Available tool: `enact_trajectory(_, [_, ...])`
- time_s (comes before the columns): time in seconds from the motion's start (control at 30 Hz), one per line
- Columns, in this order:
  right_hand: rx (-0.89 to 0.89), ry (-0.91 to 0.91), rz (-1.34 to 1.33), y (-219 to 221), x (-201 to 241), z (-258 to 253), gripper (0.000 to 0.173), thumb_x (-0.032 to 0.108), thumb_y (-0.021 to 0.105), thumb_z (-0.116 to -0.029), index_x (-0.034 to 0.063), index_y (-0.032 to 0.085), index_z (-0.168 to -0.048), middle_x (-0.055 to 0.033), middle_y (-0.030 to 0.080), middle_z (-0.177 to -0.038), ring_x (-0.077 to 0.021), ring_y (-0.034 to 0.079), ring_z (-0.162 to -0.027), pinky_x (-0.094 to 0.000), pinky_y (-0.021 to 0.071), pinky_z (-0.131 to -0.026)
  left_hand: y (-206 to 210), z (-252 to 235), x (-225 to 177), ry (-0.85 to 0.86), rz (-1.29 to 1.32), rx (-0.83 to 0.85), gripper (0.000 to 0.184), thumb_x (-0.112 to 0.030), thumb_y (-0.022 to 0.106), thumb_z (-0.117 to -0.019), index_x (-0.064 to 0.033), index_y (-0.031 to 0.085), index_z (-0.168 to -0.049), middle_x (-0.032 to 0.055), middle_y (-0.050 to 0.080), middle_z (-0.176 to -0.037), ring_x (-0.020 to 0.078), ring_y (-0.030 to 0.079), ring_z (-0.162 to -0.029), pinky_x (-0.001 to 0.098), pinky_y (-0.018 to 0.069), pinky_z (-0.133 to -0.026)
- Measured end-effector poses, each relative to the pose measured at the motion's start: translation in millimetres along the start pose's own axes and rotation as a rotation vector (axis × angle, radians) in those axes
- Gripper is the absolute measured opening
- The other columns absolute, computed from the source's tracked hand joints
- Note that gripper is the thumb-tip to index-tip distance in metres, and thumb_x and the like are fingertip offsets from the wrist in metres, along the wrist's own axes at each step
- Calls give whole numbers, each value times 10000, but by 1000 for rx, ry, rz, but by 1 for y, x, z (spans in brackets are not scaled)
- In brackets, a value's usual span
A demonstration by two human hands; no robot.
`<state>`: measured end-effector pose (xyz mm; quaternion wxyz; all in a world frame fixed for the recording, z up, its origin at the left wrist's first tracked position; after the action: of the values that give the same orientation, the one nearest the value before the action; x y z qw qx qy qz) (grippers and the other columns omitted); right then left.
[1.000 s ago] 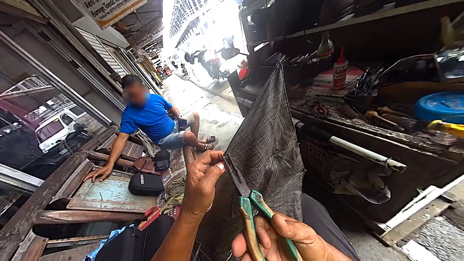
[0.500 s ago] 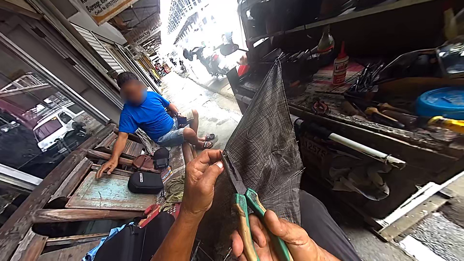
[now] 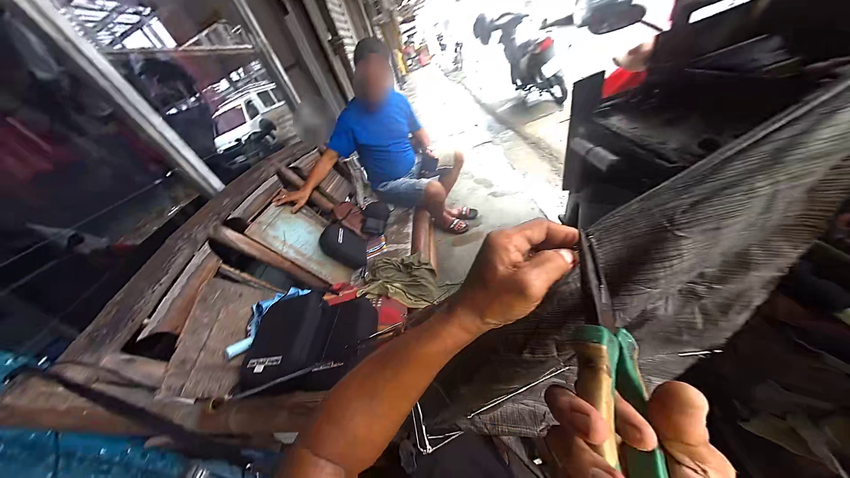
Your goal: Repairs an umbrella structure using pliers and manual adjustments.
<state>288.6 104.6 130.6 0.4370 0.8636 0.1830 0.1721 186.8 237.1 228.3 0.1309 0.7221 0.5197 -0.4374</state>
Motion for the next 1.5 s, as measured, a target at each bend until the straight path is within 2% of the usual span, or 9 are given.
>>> enact_trajectory(0.07, [-2,20,-45,2,-1,-1,463,511,622,-966,77,728,-1087,-99,692,-1084,-214,707,-929,-338,595,-759,1,0,-1,19,-9,-4,190,47,520,-912,87,680,-1005,94,670,-860,77,620,-736,243,532,-650])
enact_trajectory(0.13, [-6,29,-76,2,-1,-1,460,491,630,-966,70,722,-1127,-105,694,-1084,-220,708,-936,-334,594,-758,0,1,-4,9,-10,7,184,53,519,-923,90,675,-1012,98,666,-849,79,616,-726,241,527,-641])
enact_trajectory(0.2, [-10,24,-88,2,-2,-1,465,470,630,-972,58,702,-1174,-122,693,-1103,-242,711,-953,-359,601,-777,0,2,-6,-15,-14,16,180,61,522,-931,94,677,-1016,104,668,-845,82,615,-717,241,528,-637])
enact_trajectory(0.43, [5,13,64,-2,5,5,502,497,585,-991,47,729,-1158,-174,671,-1281,-319,705,-1093,-471,600,-904,-3,0,-7,-18,4,21,182,53,513,-944,67,686,-997,86,650,-826,83,594,-702,231,500,-607])
enact_trajectory(0.63, [17,13,104,-6,6,9,475,470,609,-987,41,729,-1151,-178,671,-1281,-327,702,-1106,-478,600,-911,-5,-3,-9,-24,42,17,188,-34,523,-1012,34,682,-938,53,608,-761,64,550,-650,201,443,-551])
enact_trajectory(0.77, [18,13,101,-7,7,10,480,470,608,-987,41,731,-1163,-176,669,-1291,-323,702,-1109,-476,599,-911,-4,-4,-8,-9,30,1,183,-25,532,-1013,29,680,-920,50,599,-745,58,531,-627,191,422,-531])
enact_trajectory(0.93, [20,16,109,-9,8,11,481,474,615,-982,47,726,-1173,-174,669,-1285,-321,701,-1106,-479,599,-906,-2,-5,-8,-53,67,-3,195,-17,515,-1014,20,682,-920,50,616,-794,64,550,-676,197,440,-569])
enact_trajectory(1.27, [19,20,114,-8,7,14,468,462,618,-983,46,732,-1166,-173,671,-1284,-324,702,-1107,-481,601,-905,-1,-2,-10,-97,117,11,214,-36,506,-1036,14,684,-929,43,607,-774,59,541,-662,194,430,-559])
enact_trajectory(1.5, [55,39,123,-11,4,16,490,490,607,-984,88,708,-1245,-140,668,-1319,-304,700,-1128,-484,596,-929,-5,1,-9,-125,109,40,216,-106,508,-1045,-32,693,-963,26,624,-819,62,558,-696,206,455,-588])
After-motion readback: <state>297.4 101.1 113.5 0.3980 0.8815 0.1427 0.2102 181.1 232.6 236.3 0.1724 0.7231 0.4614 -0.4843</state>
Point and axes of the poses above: each hand's wrist, its own z-axis away from the middle knuckle, its own y-axis out of the palm, x = y × z, the point moved 1 cm from there along -z, towards the middle knuckle
